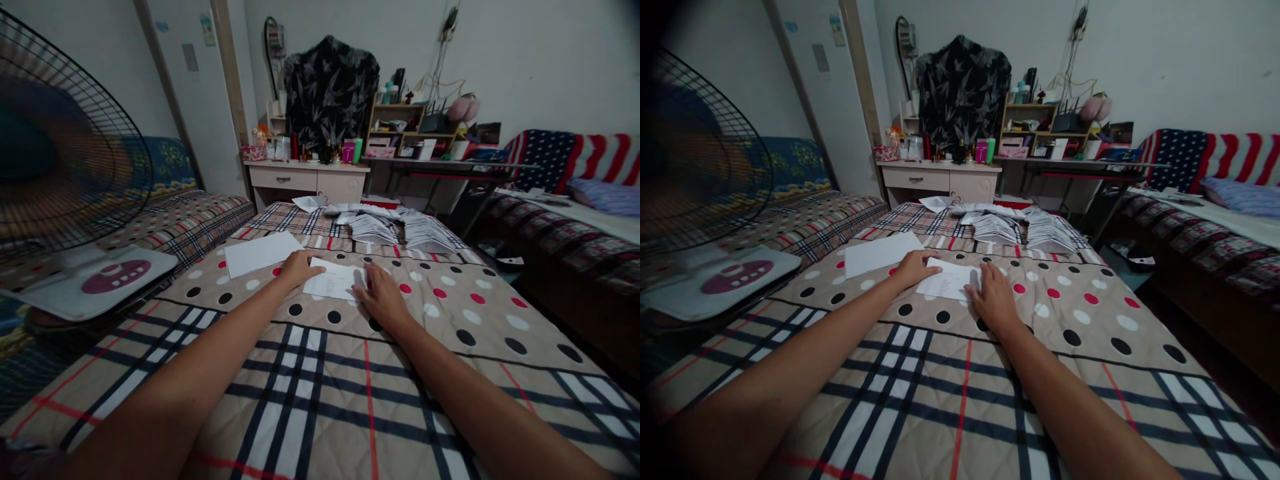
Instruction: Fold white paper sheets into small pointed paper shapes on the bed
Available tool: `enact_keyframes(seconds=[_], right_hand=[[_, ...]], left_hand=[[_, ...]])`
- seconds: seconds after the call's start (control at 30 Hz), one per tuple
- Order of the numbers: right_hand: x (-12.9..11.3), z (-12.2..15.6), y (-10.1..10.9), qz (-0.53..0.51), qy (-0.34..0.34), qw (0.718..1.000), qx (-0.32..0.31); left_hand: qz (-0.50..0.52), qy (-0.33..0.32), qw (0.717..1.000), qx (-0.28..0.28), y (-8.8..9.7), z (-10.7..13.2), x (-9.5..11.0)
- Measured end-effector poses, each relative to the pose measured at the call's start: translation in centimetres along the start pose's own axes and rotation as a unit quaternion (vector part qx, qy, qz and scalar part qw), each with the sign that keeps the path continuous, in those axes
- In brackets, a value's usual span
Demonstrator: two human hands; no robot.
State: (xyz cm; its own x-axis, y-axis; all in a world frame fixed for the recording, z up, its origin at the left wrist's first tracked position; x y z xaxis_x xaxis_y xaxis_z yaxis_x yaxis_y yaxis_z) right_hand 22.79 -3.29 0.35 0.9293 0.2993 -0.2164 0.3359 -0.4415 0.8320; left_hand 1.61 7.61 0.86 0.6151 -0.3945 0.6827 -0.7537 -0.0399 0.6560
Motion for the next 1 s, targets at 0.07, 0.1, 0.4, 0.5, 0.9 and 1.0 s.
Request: enact_keyframes(seconds=[0.07,0.1,0.4,0.5,0.9,1.0], right_hand=[[-0.8,0.1,0.6,0.015,0.042,0.999,0.025],[-1.3,0.1,1.0,0.026,0.069,0.997,0.034],[-4.5,-0.9,1.8,0.136,0.078,0.987,0.017],[-4.2,-1.8,1.5,0.130,0.038,0.991,0.011],[-0.4,-2.8,-0.2,-0.274,0.007,0.953,0.129],[-0.5,-2.6,-0.3,-0.341,0.007,0.934,0.108]], left_hand=[[0.054,0.031,0.998,0.030,0.1,-0.1,-0.5],[0.082,0.048,0.994,0.050,0.1,0.0,-0.7],[0.346,0.157,0.920,0.098,-0.9,2.4,0.6],[0.421,0.158,0.891,0.056,-1.2,2.9,1.5],[0.345,0.033,0.935,-0.071,-0.7,2.8,2.2],[0.290,-0.048,0.953,-0.075,-0.5,2.8,2.5]])
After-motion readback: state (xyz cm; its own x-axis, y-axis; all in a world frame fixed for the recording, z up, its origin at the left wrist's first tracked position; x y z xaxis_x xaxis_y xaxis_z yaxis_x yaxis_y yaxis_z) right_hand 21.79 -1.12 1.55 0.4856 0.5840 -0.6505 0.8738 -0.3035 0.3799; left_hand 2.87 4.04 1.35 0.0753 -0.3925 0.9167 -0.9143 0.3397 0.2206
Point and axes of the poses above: each hand's wrist, its own z-axis away from the middle knuckle, its own y-axis out of the back of the hand, x = y × z, the point moved 4 cm from there along -z, towards the middle knuckle, and after that the axes turned 4 degrees about y, right-handed, at the moved point
